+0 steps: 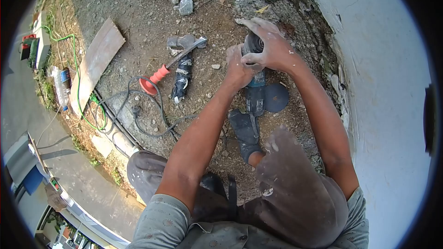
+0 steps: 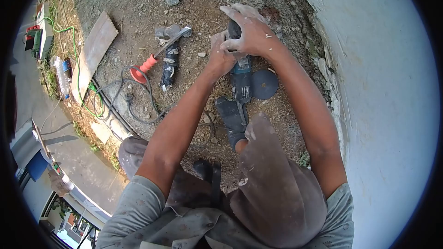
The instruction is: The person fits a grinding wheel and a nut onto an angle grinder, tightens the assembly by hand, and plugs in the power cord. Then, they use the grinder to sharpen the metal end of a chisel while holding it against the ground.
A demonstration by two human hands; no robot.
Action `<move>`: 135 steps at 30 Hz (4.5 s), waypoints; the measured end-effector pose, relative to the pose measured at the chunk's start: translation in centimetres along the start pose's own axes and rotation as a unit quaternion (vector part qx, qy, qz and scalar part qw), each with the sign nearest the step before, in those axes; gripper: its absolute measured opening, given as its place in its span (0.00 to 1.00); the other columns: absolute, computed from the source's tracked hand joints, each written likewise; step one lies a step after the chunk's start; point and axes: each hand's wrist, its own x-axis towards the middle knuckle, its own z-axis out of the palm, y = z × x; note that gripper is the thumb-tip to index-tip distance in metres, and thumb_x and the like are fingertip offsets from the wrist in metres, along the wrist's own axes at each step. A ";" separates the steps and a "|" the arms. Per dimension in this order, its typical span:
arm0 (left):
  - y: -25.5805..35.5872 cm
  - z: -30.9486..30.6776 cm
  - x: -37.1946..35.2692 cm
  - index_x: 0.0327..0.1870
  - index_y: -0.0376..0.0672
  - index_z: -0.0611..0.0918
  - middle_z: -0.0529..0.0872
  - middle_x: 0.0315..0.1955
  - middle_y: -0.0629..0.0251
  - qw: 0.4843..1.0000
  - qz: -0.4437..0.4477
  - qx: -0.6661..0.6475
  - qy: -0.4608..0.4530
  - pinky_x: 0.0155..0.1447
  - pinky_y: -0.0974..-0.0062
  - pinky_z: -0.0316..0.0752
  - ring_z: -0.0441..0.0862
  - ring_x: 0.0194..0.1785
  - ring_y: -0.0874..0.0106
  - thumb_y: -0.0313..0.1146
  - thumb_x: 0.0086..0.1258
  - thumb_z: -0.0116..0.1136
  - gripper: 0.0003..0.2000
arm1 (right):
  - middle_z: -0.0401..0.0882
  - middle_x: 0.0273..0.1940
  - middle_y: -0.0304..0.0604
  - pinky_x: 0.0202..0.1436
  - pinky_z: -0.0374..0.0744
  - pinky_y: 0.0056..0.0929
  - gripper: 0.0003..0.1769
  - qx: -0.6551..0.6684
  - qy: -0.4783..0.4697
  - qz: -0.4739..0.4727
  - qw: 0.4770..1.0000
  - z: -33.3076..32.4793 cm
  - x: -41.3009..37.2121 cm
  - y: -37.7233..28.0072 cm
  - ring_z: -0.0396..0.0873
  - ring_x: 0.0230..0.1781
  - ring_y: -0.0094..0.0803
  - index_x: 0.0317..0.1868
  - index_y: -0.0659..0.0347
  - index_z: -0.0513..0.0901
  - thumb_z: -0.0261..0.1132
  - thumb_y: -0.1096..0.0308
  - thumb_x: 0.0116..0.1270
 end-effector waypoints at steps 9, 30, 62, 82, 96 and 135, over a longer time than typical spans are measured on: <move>0.6 0.1 -1.5 0.65 0.32 0.70 0.72 0.58 0.42 0.998 -0.035 0.019 0.048 0.71 0.53 0.64 0.69 0.65 0.47 0.44 0.53 0.78 0.42 | 0.71 0.65 0.72 0.69 0.73 0.51 0.63 0.149 -0.064 0.319 0.934 1.8 0.5 -1.3 0.74 0.65 0.62 0.76 0.67 0.64 0.68 0.24 0.55; 1.2 -3.7 -1.2 0.59 0.35 0.79 0.84 0.53 0.49 0.998 -0.004 -0.040 -0.056 0.64 0.60 0.75 0.82 0.59 0.55 0.33 0.54 0.75 0.29 | 0.74 0.51 0.49 0.59 0.74 0.53 0.32 0.053 0.095 0.078 0.991 4.5 1.0 -2.3 0.72 0.55 0.53 0.59 0.49 0.80 0.72 0.55 0.51; -0.3 -2.8 -1.3 0.55 0.35 0.80 0.84 0.47 0.55 0.989 -0.055 -0.129 -0.055 0.59 0.64 0.77 0.83 0.51 0.63 0.40 0.50 0.82 0.32 | 0.82 0.47 0.49 0.57 0.77 0.45 0.14 0.144 0.128 0.103 0.976 1.8 -2.4 -1.4 0.79 0.52 0.48 0.50 0.61 0.87 0.69 0.67 0.64; -1.5 -2.2 -0.9 0.53 0.35 0.81 0.84 0.47 0.56 0.988 -0.016 -0.144 -0.047 0.59 0.64 0.76 0.82 0.51 0.63 0.41 0.51 0.82 0.31 | 0.79 0.43 0.50 0.55 0.78 0.45 0.15 0.162 0.143 0.045 0.975 2.7 -2.5 -1.1 0.79 0.50 0.50 0.48 0.64 0.84 0.65 0.76 0.59; 3.7 -4.6 -1.2 0.58 0.34 0.82 0.87 0.44 0.66 0.963 -0.126 -0.230 0.057 0.49 0.80 0.75 0.82 0.45 0.78 0.38 0.72 0.69 0.20 | 0.85 0.45 0.51 0.53 0.80 0.41 0.17 0.262 -0.208 0.325 0.885 2.8 -13.0 0.1 0.83 0.44 0.48 0.52 0.60 0.85 0.71 0.72 0.61; 3.5 -2.6 -11.1 0.71 0.30 0.64 0.77 0.63 0.43 0.738 -0.276 -0.609 -0.094 0.63 0.45 0.83 0.81 0.64 0.51 0.51 0.86 0.31 0.30 | 0.85 0.47 0.52 0.56 0.81 0.37 0.25 0.418 0.168 0.338 0.827 -0.3 -11.8 -7.9 0.86 0.47 0.36 0.65 0.63 0.74 0.60 0.72 0.67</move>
